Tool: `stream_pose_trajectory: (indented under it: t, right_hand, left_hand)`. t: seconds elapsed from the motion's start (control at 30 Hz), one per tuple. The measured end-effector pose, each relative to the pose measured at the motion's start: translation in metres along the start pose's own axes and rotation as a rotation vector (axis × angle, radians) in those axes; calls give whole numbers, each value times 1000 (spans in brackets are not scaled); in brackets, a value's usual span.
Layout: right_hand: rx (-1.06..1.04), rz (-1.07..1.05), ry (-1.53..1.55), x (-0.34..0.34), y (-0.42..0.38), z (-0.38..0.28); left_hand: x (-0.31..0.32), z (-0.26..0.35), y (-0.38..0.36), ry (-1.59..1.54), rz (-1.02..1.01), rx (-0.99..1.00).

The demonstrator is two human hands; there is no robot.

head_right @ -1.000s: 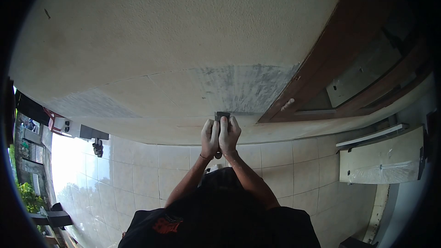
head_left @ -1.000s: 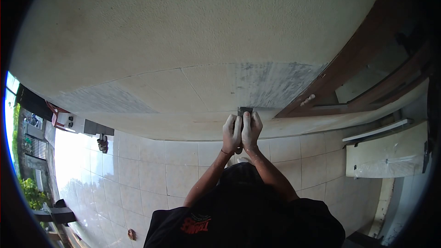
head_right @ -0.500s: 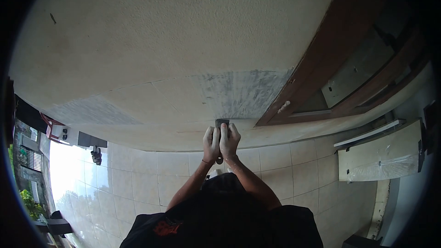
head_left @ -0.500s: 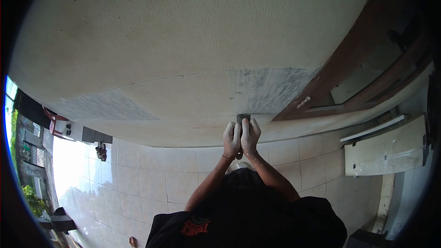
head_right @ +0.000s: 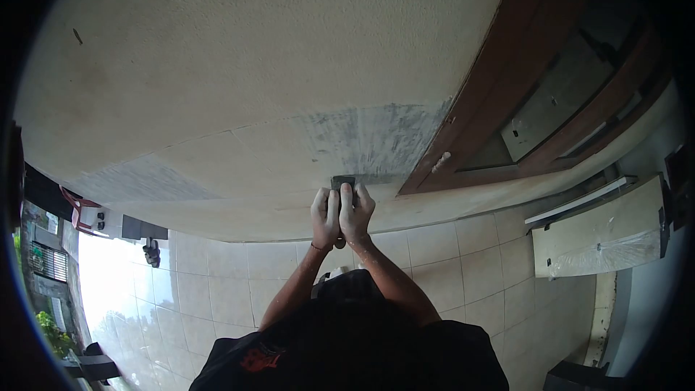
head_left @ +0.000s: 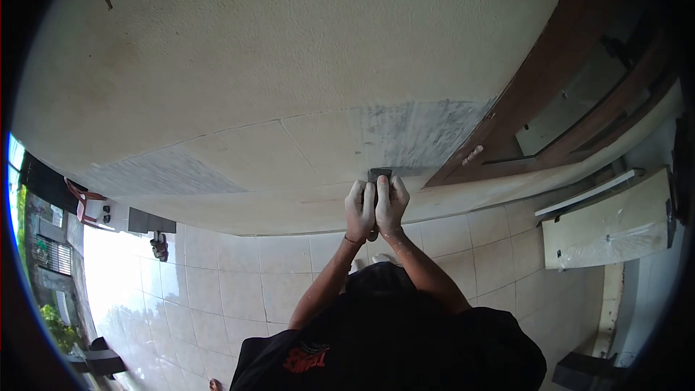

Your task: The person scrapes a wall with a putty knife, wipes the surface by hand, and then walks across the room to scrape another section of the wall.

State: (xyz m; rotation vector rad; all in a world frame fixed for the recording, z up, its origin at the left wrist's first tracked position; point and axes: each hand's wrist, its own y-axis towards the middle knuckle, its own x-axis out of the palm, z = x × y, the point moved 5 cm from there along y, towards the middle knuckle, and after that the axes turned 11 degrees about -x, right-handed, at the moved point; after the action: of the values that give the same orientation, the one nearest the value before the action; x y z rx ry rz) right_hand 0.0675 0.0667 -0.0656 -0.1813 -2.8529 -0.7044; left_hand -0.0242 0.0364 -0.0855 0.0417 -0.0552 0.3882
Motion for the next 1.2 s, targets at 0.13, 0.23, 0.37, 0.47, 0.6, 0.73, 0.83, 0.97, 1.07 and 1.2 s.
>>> stream_pose_trajectory:
  t: [0.13, 0.23, 0.37, 0.47, 0.6, 0.73, 0.83, 0.97, 1.07, 1.2]
  right_hand:
    - [57, -64, -103, -13, -16, 19]
    - [82, -34, -28, -14, -21, 36]
    - [90, -30, 35, -3, 1, -2]
    - [98, -56, -45, -18, -20, 41]
    - [102, -24, 17, -10, -9, 17]
    - [111, -35, 43, -10, -8, 14]
    - [88, -39, -39, -16, -18, 31]
    - [106, -41, -18, -9, -4, 9]
    - [122, -41, -40, -18, -16, 31]
    - [91, -28, -32, -13, -9, 20]
  left_hand:
    - [2, -16, -12, 5, 54, -27]
    - [3, -22, -12, -8, 98, -21]
    - [5, 14, -7, -17, 39, -16]
    - [4, -31, -12, 37, 57, -51]
    - [4, -13, -14, 1, 58, -47]
    - [6, -8, -10, -27, 71, -39]
    - [7, -22, -11, -25, 97, -17]
    - [7, -2, -14, -44, 57, -50]
    - [6, -24, -15, 2, 63, -46]
    - [7, -15, -13, -15, 64, -49]
